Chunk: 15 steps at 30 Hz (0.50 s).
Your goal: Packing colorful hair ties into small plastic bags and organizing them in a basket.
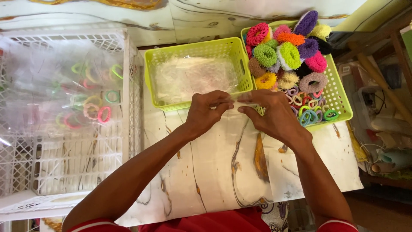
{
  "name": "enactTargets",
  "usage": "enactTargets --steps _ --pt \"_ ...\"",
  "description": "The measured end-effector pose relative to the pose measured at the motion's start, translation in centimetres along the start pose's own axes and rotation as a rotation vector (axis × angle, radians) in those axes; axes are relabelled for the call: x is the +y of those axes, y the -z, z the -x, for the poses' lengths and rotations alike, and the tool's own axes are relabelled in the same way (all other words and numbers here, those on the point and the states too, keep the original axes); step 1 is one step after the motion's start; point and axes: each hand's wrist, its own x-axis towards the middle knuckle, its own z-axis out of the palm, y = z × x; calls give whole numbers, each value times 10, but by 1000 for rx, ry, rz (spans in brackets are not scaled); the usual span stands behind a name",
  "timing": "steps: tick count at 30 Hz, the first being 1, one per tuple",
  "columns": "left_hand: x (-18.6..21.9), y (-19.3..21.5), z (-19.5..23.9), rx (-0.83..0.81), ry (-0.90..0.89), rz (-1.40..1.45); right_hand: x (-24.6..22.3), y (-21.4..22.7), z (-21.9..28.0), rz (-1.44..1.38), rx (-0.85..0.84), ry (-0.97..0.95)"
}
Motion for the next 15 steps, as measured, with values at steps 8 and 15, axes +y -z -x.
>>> enactTargets --steps 8,15 --pt "20 11 -2 -212 -191 -201 -9 0 6 -10 -157 103" --pt "37 7 -1 -490 -69 79 -18 12 14 24 -251 249"
